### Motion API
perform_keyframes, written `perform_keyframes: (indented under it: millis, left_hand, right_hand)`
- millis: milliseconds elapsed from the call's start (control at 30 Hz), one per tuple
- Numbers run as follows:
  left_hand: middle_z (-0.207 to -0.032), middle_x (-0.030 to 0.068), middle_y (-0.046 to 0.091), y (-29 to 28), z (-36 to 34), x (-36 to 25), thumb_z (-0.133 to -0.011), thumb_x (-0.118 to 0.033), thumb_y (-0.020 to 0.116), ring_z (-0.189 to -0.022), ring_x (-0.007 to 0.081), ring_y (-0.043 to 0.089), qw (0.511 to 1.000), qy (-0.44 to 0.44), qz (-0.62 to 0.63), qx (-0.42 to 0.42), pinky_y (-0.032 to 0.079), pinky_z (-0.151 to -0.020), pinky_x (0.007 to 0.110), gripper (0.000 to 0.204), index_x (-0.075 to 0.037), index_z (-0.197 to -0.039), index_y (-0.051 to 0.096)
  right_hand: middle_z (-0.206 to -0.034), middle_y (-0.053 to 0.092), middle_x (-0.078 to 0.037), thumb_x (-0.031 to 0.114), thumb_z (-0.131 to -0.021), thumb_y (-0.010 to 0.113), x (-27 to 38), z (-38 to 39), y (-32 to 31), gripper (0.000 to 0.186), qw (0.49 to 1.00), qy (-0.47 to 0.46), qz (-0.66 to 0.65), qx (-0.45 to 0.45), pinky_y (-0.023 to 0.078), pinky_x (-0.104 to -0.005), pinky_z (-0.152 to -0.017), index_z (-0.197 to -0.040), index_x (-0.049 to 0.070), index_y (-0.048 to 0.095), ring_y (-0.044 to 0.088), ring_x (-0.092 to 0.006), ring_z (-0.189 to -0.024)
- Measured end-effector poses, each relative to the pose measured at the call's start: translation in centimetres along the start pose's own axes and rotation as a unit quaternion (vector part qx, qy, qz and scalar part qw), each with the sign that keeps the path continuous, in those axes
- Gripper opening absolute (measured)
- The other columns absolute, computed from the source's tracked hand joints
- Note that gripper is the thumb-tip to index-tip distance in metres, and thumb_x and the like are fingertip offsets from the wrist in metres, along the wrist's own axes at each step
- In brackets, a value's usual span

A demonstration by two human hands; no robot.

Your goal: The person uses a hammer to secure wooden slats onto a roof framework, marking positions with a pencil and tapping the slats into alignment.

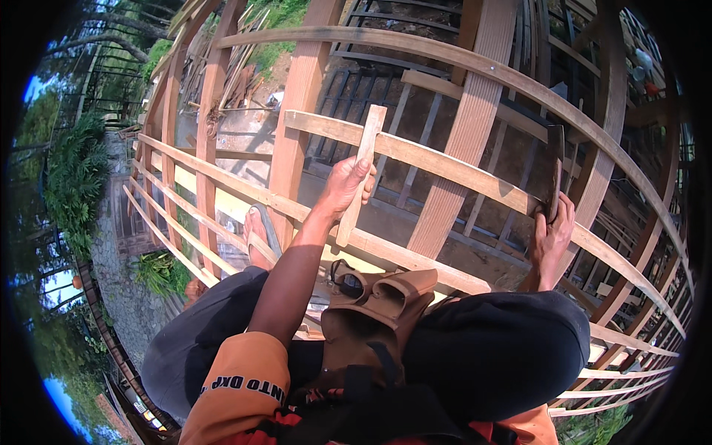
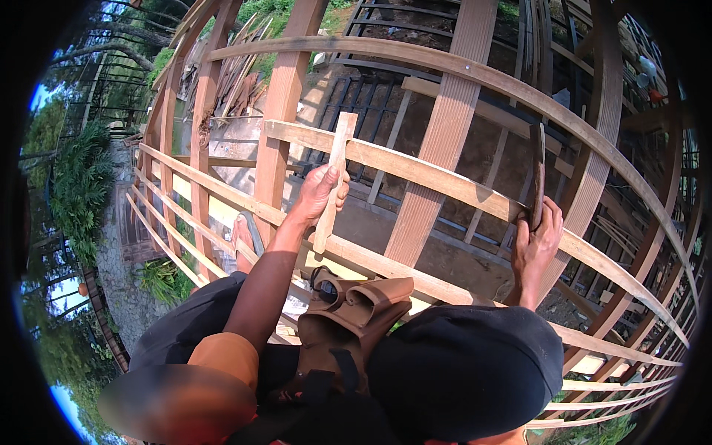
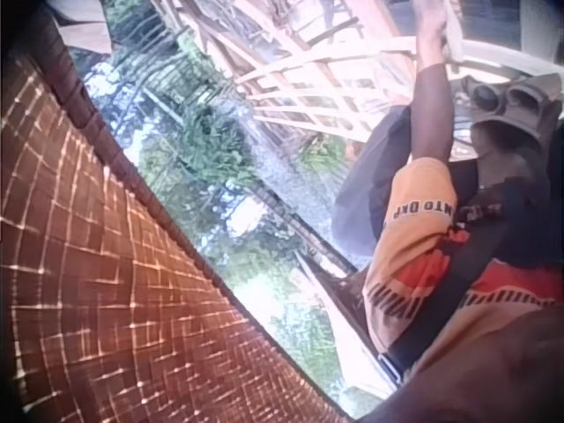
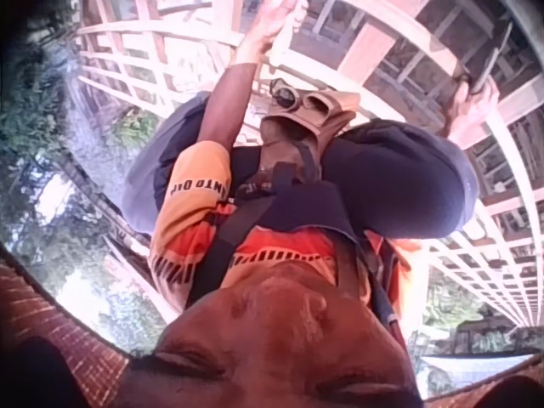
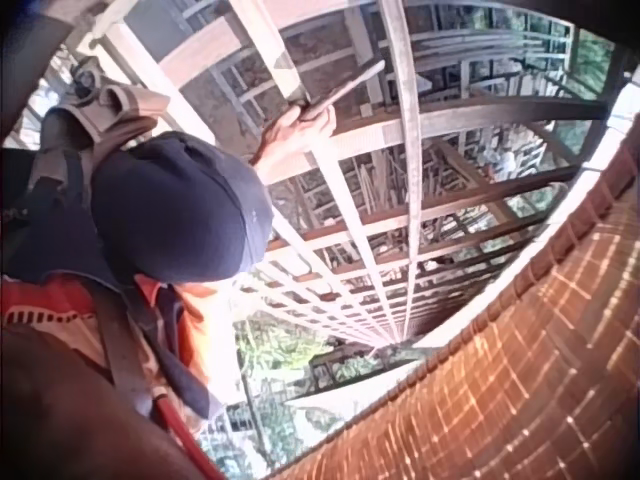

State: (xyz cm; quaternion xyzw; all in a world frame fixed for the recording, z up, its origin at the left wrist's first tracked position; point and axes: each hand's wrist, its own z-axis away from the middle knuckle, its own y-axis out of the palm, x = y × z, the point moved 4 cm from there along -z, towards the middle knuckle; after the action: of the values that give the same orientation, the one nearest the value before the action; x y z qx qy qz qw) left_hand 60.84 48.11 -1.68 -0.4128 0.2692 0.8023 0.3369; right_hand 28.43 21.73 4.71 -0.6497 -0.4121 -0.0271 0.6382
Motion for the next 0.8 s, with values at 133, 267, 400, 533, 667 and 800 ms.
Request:
perform_keyframes:
  millis: [133, 267, 400, 533, 667, 800]
  left_hand:
    - [-0.069, 0.0026, 0.058, -2.9, 4.5, -3.4, -0.078, -0.069, 0.064, -0.057, 0.0097, 0.057, 0.998, 0.014, -0.026, 0.06, 0.049, -0.052, 0.023, 0.069, -0.004, -0.099, 0.06]
    - [-0.075, 0.0039, 0.062, -6.8, 9.1, -1.4, -0.08, -0.067, 0.063, -0.064, 0.0104, 0.06, 0.991, -0.045, -0.103, 0.068, 0.051, -0.06, 0.023, 0.068, -0.003, -0.102, 0.062]
    - [-0.077, 0.0033, 0.063, -10.8, 13.6, 7.0, -0.081, -0.066, 0.063, -0.068, 0.0103, 0.061, 0.988, -0.128, -0.081, 0.026, 0.051, -0.065, 0.024, 0.066, -0.003, -0.101, 0.063]
    - [-0.078, 0.0033, 0.063, -11.5, 15.0, 12.0, -0.084, -0.066, 0.062, -0.068, 0.0105, 0.06, 0.988, -0.134, -0.01, -0.077, 0.051, -0.065, 0.024, 0.066, -0.002, -0.1, 0.063]
    - [-0.078, 0.0033, 0.062, -11.4, 14.4, 12.6, -0.085, -0.067, 0.059, -0.068, 0.0098, 0.06, 0.988, -0.124, -0.007, -0.088, 0.051, -0.065, 0.025, 0.067, -0.002, -0.101, 0.064]
    - [-0.077, 0.0027, 0.06, -11.0, 14.4, 11.9, -0.085, -0.067, 0.059, -0.068, 0.0107, 0.058, 0.991, -0.118, -0.026, -0.062, 0.05, -0.067, 0.025, 0.067, -0.002, -0.1, 0.063]
  right_hand:
    - [-0.122, 0.056, -0.017, 0.004, -0.081, 0.061, -1.2, 0.6, 1.1, 0.038, 1.0, -0.022, -0.008, -0.004, 0.041, -0.044, -0.099, -0.118, -0.002, 0.057, 0.053, -0.0373, -0.114]
    - [-0.123, 0.056, -0.017, 0.009, -0.085, 0.061, -2.8, 0.2, 0.8, 0.036, 0.999, -0.029, 0.01, 0.024, 0.041, -0.0421, -0.1, -0.119, -0.002, 0.057, 0.054, -0.0372, -0.115]
    - [-0.124, 0.056, -0.016, 0.011, -0.088, 0.061, -2.2, 0.0, 0.7, 0.036, 0.998, -0.007, 0.011, 0.055, 0.04, -0.0412, -0.1, -0.121, -0.002, 0.057, 0.054, -0.0363, -0.115]
    - [-0.123, 0.056, -0.016, 0.014, -0.089, 0.061, -2.6, -0.1, 1.1, 0.036, 0.998, -0.024, 0.02, 0.056, 0.041, -0.0403, -0.1, -0.121, -0.003, 0.057, 0.054, -0.0359, -0.114]
    - [-0.121, 0.057, -0.016, 0.016, -0.09, 0.061, -2.8, -0.3, 1.0, 0.036, 0.998, -0.028, 0.003, 0.062, 0.041, -0.0386, -0.098, -0.12, -0.003, 0.057, 0.056, -0.0346, -0.111]
    - [-0.119, 0.058, -0.017, 0.017, -0.09, 0.061, -4.6, -0.7, 1.0, 0.037, 0.997, -0.032, -0.002, 0.076, 0.043, -0.0386, -0.096, -0.12, -0.003, 0.057, 0.058, -0.0345, -0.107]
